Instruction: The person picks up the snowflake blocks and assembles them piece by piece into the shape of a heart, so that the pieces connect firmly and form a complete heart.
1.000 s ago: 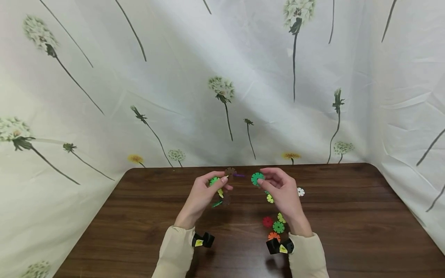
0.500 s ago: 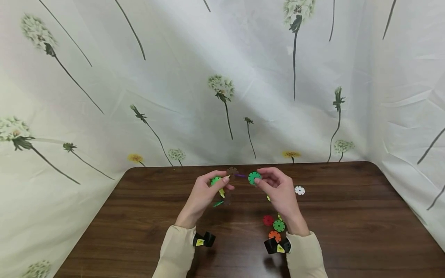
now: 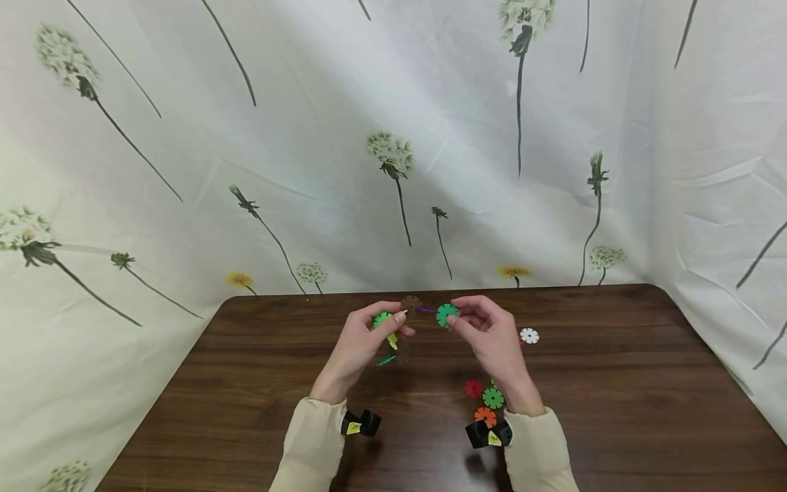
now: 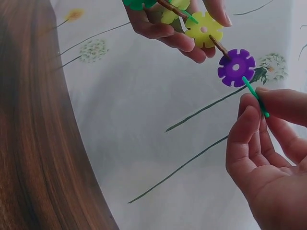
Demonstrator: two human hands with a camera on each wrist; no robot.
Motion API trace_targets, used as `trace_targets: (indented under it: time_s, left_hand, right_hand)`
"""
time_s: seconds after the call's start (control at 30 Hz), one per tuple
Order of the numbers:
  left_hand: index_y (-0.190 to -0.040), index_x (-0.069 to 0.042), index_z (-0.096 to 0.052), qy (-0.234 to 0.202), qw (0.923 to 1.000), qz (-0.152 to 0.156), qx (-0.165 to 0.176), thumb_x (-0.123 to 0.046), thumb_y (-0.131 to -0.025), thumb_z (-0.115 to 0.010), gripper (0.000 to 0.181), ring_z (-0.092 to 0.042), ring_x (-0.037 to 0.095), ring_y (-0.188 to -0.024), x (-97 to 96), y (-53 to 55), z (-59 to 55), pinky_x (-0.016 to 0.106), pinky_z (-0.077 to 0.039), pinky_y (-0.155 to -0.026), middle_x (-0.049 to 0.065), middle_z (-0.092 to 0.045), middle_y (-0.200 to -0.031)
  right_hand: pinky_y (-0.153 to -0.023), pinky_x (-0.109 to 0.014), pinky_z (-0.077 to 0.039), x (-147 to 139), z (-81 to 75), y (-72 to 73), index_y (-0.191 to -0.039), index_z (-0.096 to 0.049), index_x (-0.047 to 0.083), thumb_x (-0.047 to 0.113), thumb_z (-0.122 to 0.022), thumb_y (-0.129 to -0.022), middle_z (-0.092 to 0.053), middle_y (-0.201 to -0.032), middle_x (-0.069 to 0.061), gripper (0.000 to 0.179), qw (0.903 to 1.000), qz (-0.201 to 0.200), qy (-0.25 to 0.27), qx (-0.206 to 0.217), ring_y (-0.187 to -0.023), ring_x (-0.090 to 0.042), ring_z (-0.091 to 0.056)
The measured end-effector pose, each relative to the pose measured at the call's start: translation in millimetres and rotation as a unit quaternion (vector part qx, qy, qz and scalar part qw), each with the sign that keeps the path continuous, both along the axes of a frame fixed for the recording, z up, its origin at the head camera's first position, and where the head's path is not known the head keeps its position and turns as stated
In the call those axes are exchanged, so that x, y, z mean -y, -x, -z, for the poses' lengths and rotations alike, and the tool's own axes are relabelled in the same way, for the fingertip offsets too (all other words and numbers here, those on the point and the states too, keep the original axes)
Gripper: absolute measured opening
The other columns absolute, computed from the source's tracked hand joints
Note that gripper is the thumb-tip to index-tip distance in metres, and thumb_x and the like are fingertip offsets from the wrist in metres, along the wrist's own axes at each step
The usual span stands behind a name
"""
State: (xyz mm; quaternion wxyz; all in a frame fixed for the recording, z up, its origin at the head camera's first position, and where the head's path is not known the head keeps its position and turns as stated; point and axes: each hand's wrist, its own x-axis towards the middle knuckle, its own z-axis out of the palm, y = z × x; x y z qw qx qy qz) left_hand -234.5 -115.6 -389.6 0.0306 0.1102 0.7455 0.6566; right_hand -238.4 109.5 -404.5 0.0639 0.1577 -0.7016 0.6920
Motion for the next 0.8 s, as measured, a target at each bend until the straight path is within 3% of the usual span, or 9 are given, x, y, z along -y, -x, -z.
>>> trace_targets:
  time_s: [0.53, 0.8]
  left_hand:
    - [-0.123, -0.006, -0.062, 0.003, 0.9999, 0.014, 0.000, -0.024, -0.095, -0.061, 0.033, -0.072, 0.022, -0.092, 0.3, 1.0, -0.3, 0.033, -0.055, -0.086, 0.020, -0.073, -0.099]
    - [-0.117, -0.002, -0.063, 0.026, 0.9991, 0.029, -0.013, -0.027, -0.098, -0.057, 0.033, -0.071, 0.018, -0.090, -1.5, -0.7, -2.5, 0.029, -0.055, -0.080, 0.021, -0.072, -0.100]
  right_hand:
    - [-0.072, -0.019, -0.054, 4.1, 1.0, -0.3, -0.113, -0.062, -0.004, 0.002, -0.065, -0.090, -0.065, -0.091, 0.011, 0.024, 0.9993, 0.011, -0.021, -0.029, -0.080, -0.008, -0.062]
    - [-0.068, -0.023, -0.053, 8.4, 0.6, -2.5, -0.109, -0.067, 0.002, 0.012, -0.069, -0.089, -0.065, -0.090, -0.006, 0.022, 0.9980, 0.038, -0.041, -0.030, -0.078, -0.010, -0.060]
